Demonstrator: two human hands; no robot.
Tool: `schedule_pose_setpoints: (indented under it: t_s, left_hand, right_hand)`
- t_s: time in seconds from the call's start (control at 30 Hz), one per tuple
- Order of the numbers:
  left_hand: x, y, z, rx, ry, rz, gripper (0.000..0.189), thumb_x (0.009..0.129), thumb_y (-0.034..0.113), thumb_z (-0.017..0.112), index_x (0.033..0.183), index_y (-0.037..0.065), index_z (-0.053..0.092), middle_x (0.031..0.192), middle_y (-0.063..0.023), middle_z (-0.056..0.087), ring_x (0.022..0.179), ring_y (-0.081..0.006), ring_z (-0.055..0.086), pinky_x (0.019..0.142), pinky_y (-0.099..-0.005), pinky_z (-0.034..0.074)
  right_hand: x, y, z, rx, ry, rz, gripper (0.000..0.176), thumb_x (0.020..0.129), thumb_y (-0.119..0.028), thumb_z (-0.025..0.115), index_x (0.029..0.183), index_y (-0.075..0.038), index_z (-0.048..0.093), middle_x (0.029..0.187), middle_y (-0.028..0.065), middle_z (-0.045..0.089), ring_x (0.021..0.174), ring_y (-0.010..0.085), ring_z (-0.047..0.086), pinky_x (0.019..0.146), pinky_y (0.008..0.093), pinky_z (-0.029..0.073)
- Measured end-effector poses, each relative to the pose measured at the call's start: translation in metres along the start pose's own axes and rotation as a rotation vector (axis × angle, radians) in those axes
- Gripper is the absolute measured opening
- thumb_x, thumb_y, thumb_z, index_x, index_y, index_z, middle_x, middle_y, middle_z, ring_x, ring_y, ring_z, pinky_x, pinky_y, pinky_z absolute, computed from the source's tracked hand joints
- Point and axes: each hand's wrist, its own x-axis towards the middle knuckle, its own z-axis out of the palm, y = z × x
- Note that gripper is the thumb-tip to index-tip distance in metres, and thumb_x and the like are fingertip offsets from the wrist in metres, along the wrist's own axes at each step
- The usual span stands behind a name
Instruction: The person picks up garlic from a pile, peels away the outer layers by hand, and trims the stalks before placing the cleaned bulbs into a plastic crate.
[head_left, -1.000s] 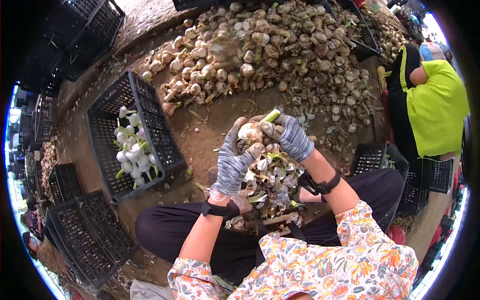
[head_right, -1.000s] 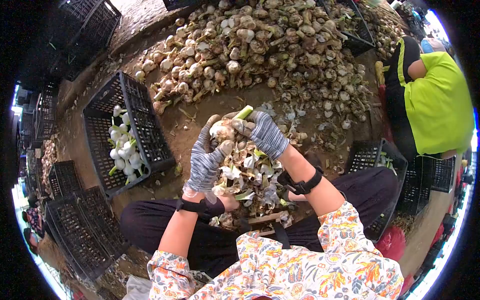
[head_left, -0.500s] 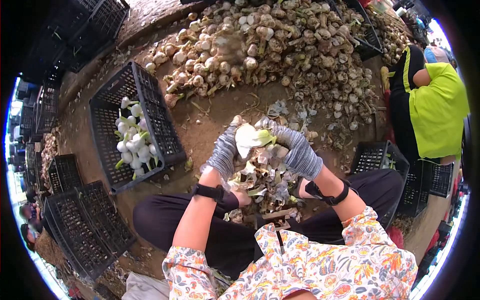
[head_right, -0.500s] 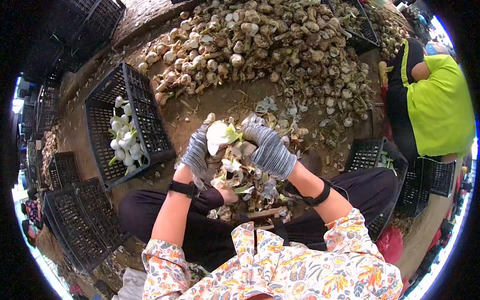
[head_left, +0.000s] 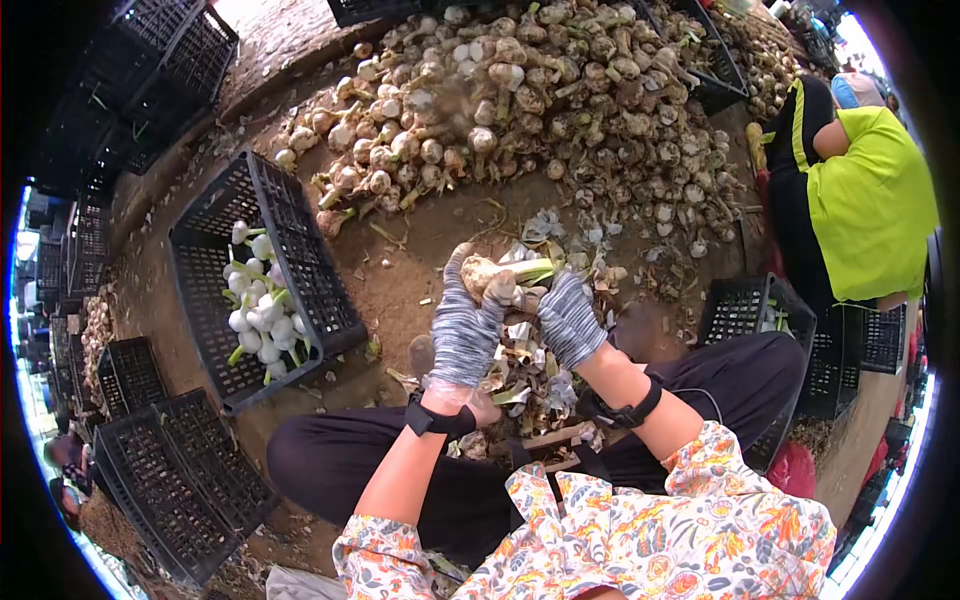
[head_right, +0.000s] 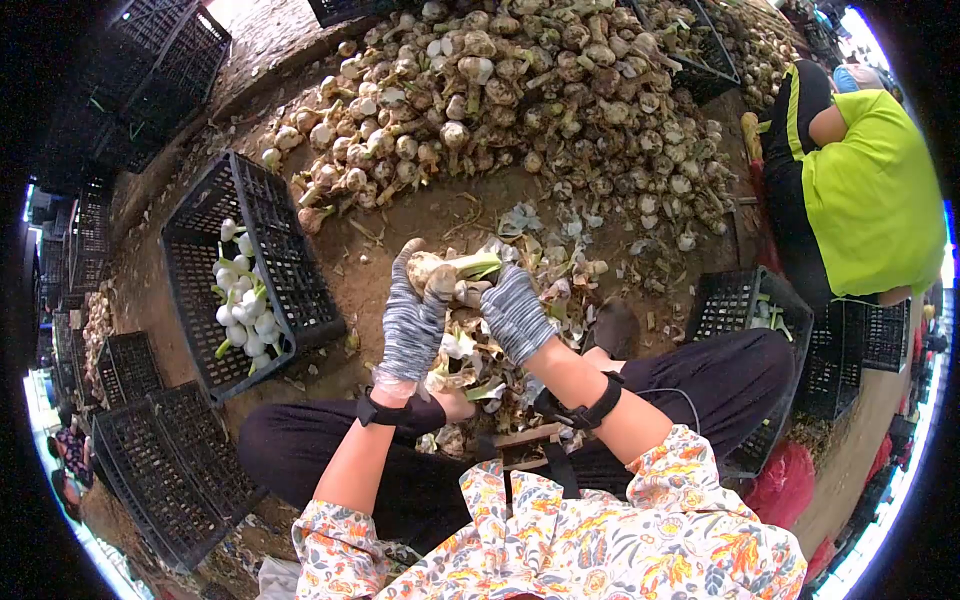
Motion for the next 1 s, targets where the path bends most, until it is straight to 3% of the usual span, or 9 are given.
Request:
schedule_pose_setpoints:
  t_s: [0.1, 0.2, 0.3, 0.37, 0.43, 0.57, 0.63, 0.83, 1.0]
  left_hand:
    - [0.01, -0.018, -0.008, -0.035, 0.022, 0.004, 0.046, 0.082, 0.049, 0.055, 0.092, 0.004, 0.055, 0.07, -0.0039, 0.057, 0.059, -0.012, 0.052, 0.056, -0.0243, 0.044]
    - [0.026, 0.01, -0.029, -0.209, -0.1, -0.711, 0.063, 0.072, 0.07, 0.048, 0.079, 0.008, 0.058, 0.058, -0.0055, 0.055, 0.041, -0.013, 0.049, 0.037, -0.0232, 0.039]
    - [0.038, 0.002, -0.05, -0.36, -0.385, -0.957, 0.07, 0.071, 0.075, 0.04, 0.078, 0.008, 0.06, 0.051, -0.002, 0.052, 0.035, -0.0109, 0.042, 0.033, -0.0212, 0.031]
    - [0.027, 0.003, -0.038, 0.157, -0.091, -0.323, 0.068, 0.077, 0.069, 0.042, 0.088, 0.005, 0.061, 0.06, -0.0054, 0.056, 0.052, -0.0122, 0.052, 0.049, -0.0223, 0.043]
    - [0.016, 0.013, -0.029, 0.32, 0.085, 0.338, 0.042, 0.08, 0.034, 0.063, 0.106, 0.001, 0.057, 0.093, -0.0083, 0.053, 0.09, -0.0161, 0.052, 0.08, -0.0275, 0.042]
    - [0.01, 0.02, -0.019, 0.441, -0.107, 0.378, 0.031, 0.075, 0.012, 0.068, 0.103, 0.001, 0.06, 0.096, -0.0077, 0.052, 0.083, -0.0147, 0.054, 0.073, -0.0254, 0.046]
    - [0.013, 0.011, -0.02, 0.023, -0.172, 0.184, 0.024, 0.078, 0.007, 0.064, 0.1, -0.001, 0.058, 0.094, -0.0087, 0.059, 0.088, -0.015, 0.056, 0.079, -0.0256, 0.045]
    - [0.011, 0.014, -0.034, -0.082, -0.417, 0.202, 0.017, 0.077, 0.01, 0.066, 0.089, 0.0, 0.063, 0.1, -0.0092, 0.058, 0.09, -0.0164, 0.056, 0.08, -0.0276, 0.046]
    - [0.005, 0.006, -0.025, -0.516, -0.392, -0.028, 0.026, 0.078, 0.019, 0.067, 0.098, 0.003, 0.061, 0.101, -0.0088, 0.058, 0.094, -0.0201, 0.057, 0.081, -0.0282, 0.047]
  right_hand:
    - [-0.001, -0.002, -0.001, -0.212, 0.018, 0.012, 0.027, 0.073, -0.009, 0.067, 0.096, 0.004, 0.059, 0.083, 0.0065, 0.064, 0.073, 0.011, 0.06, 0.063, 0.0252, 0.049]
    - [-0.002, 0.0, -0.001, -0.184, -0.013, -0.097, 0.025, 0.073, -0.012, 0.067, 0.092, 0.003, 0.061, 0.082, 0.0058, 0.064, 0.072, 0.01, 0.058, 0.065, 0.0245, 0.048]
    - [-0.001, 0.001, -0.006, -0.123, -0.075, -0.093, 0.028, 0.073, -0.012, 0.067, 0.095, 0.003, 0.059, 0.084, 0.0056, 0.064, 0.072, 0.0107, 0.059, 0.066, 0.0251, 0.048]
    - [-0.002, -0.006, -0.007, 0.13, -0.046, 0.084, 0.03, 0.074, -0.009, 0.065, 0.101, 0.003, 0.056, 0.085, 0.0068, 0.063, 0.071, 0.0111, 0.059, 0.067, 0.0249, 0.048]
    - [0.003, 0.006, -0.015, -0.118, -0.015, -0.03, 0.03, 0.077, -0.006, 0.062, 0.104, 0.002, 0.053, 0.086, 0.0088, 0.062, 0.075, 0.0107, 0.058, 0.067, 0.0223, 0.048]
    - [-0.005, 0.007, -0.012, -0.355, 0.05, -0.372, 0.025, 0.073, 0.0, 0.058, 0.099, 0.001, 0.055, 0.095, 0.008, 0.057, 0.084, 0.0166, 0.056, 0.073, 0.028, 0.047]
    - [-0.01, -0.002, -0.009, -0.44, 0.047, -0.623, 0.025, 0.074, 0.002, 0.055, 0.099, 0.0, 0.055, 0.102, 0.0086, 0.054, 0.09, 0.0185, 0.055, 0.077, 0.0276, 0.046]
    - [-0.013, -0.029, -0.039, 0.657, -0.049, 0.188, 0.023, 0.084, -0.016, 0.046, 0.094, 0.004, 0.053, 0.077, 0.0137, 0.06, 0.057, 0.0174, 0.058, 0.047, 0.027, 0.049]
    - [-0.003, 0.001, -0.055, 0.603, -0.033, 0.409, 0.02, 0.087, -0.02, 0.045, 0.095, -0.004, 0.055, 0.07, 0.0077, 0.057, 0.05, 0.0108, 0.046, 0.042, 0.0221, 0.038]
